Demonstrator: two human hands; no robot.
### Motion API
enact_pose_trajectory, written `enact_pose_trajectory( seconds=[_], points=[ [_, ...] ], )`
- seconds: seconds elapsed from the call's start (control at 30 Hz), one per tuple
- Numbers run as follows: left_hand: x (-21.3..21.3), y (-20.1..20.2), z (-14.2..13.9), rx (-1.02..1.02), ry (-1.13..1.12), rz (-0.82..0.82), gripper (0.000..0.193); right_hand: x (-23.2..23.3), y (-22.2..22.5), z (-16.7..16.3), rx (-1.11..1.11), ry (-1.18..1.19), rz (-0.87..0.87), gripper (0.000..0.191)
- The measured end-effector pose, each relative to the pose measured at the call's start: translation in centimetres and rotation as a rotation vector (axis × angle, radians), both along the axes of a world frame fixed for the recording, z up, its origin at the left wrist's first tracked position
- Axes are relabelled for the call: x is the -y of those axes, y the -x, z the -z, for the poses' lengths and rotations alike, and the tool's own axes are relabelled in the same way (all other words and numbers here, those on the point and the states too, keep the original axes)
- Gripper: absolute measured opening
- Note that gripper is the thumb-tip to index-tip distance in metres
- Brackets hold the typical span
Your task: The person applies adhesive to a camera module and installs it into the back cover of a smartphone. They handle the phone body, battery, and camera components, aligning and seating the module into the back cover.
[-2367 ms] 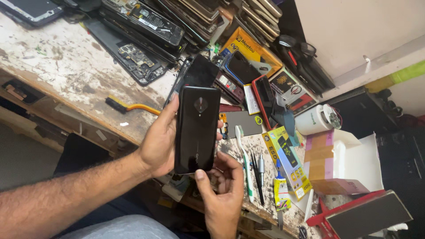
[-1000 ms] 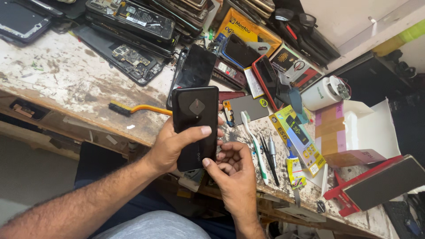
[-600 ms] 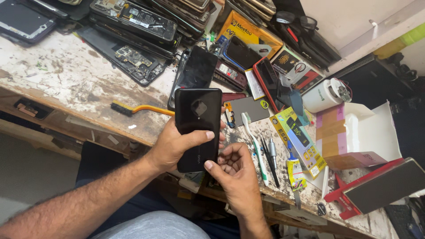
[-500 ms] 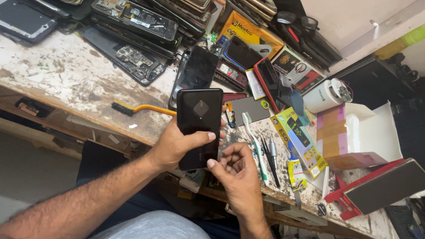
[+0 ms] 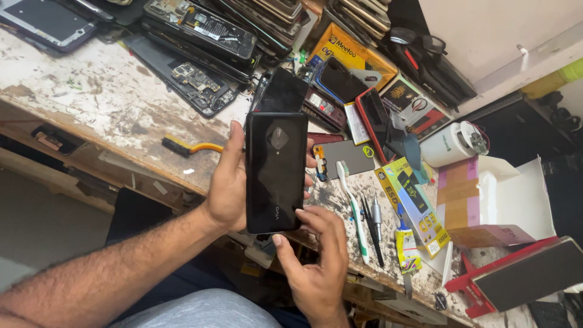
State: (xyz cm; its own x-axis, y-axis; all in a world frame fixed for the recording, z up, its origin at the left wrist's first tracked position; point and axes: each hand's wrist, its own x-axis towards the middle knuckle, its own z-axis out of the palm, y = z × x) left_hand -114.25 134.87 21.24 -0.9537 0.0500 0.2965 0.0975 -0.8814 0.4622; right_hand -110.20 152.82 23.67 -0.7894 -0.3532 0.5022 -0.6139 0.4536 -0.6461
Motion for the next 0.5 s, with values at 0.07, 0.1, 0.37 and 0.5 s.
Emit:
enact_pose_trajectory(
  seconds=[0.07, 0.1, 0.37, 0.5],
  points=[
    [-0.12, 0.1, -0.14, 0.003, -0.065, 0.057, 0.091, -0.09, 0.05, 0.02, -0.004, -0.018, 0.019, 0.046],
    [-0.16, 0.13, -0.2, 0.005, -0.096, 0.086, 0.092, -0.12, 0.1, 0.07, -0.028, -0.032, 0.022, 0.046],
    [-0.28, 0.08, -0.7, 0.009, -0.131, 0.122, 0.091, -0.46, 0.09, 0.41, -0.12, -0.088, 0.026, 0.049],
    [-0.78, -0.49, -1.0, -0.019, -0.158, 0.138, 0.088, -0.91, -0.38, 0.19, -0.122, -0.085, 0.02, 0.051]
  ],
)
